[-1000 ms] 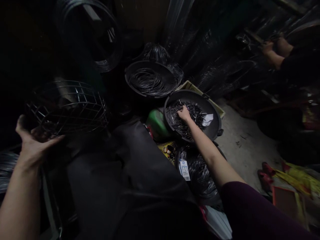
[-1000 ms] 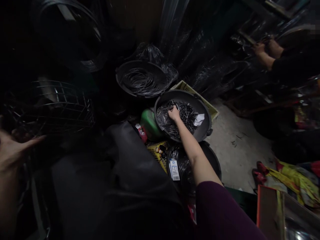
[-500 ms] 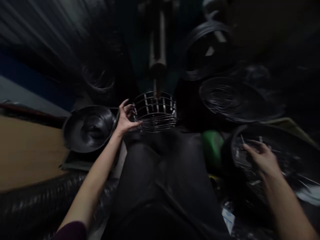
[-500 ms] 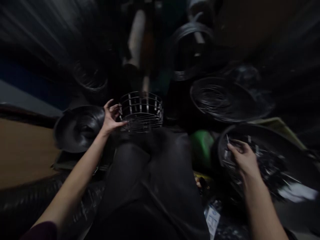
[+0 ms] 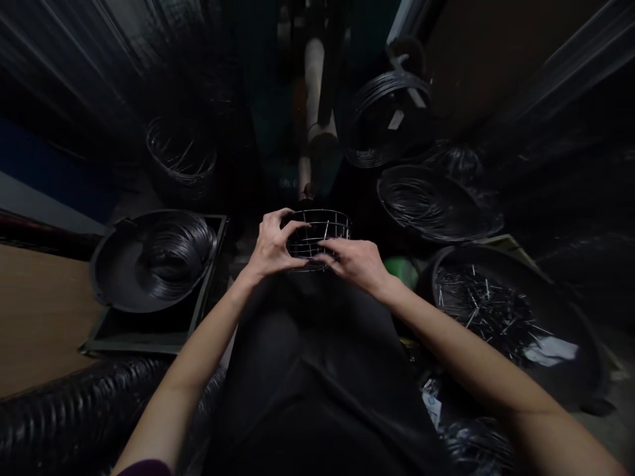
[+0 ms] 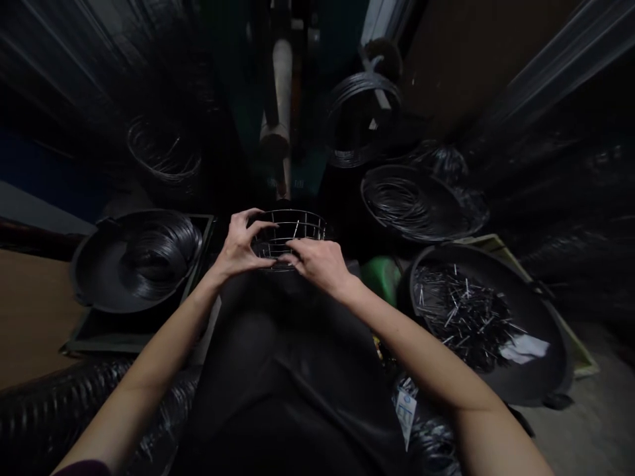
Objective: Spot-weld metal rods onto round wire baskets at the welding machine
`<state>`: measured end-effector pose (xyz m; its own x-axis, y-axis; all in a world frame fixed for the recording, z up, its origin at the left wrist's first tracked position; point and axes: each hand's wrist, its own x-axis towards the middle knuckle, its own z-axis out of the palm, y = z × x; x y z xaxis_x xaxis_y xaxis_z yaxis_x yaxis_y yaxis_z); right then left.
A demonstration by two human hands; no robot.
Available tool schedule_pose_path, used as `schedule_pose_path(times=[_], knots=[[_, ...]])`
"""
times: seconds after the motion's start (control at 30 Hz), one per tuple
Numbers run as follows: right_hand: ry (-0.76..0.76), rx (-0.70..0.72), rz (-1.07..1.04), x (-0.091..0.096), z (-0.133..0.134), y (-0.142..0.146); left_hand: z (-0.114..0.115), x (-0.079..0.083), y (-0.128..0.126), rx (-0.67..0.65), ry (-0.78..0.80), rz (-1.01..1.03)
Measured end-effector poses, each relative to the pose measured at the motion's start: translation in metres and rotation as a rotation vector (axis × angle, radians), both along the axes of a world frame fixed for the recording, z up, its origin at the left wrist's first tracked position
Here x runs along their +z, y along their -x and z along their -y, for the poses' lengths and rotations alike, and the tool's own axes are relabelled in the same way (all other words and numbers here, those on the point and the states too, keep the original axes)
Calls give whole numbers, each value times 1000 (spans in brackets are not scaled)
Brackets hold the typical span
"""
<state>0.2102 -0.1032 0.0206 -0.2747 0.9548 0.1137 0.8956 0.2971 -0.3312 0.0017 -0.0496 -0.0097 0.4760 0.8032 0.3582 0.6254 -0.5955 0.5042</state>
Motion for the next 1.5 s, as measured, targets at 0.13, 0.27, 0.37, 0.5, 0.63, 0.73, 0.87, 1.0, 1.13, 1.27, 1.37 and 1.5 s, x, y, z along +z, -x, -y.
schedule_pose_path(times=[0.13,0.27,0.37,0.5,0.63,0.73,0.87,1.0,1.13,1.27,1.37,1.5], knots=[[-98,127,224,-4,-1,-3,-11,-1,5,-7,16,43],[-155,149,245,1,-18,-9,-27,-4,4,-3,33,88],[-181,148,266,6,-29,-10,-36,-4,1,-2,51,112],[-208,152,308,9,-36,-9,-39,-2,0,15,66,134],[-223,158,343,10,-40,-7,-41,0,2,37,78,147],[-236,161,343,10,-44,-6,-45,0,3,39,70,145],[-226,163,310,11,-51,-5,-53,-2,4,37,45,146],[-207,135,278,11,-51,-3,-57,-3,5,8,59,154],[-254,58,179,3,-41,-5,-58,-2,6,8,83,178],[-357,-82,86,-7,-41,-11,-68,0,4,19,97,187],[-370,-153,32,-7,-53,-12,-79,1,2,45,88,201],[-330,-161,-61,-4,-65,-12,-90,3,3,26,96,198]])
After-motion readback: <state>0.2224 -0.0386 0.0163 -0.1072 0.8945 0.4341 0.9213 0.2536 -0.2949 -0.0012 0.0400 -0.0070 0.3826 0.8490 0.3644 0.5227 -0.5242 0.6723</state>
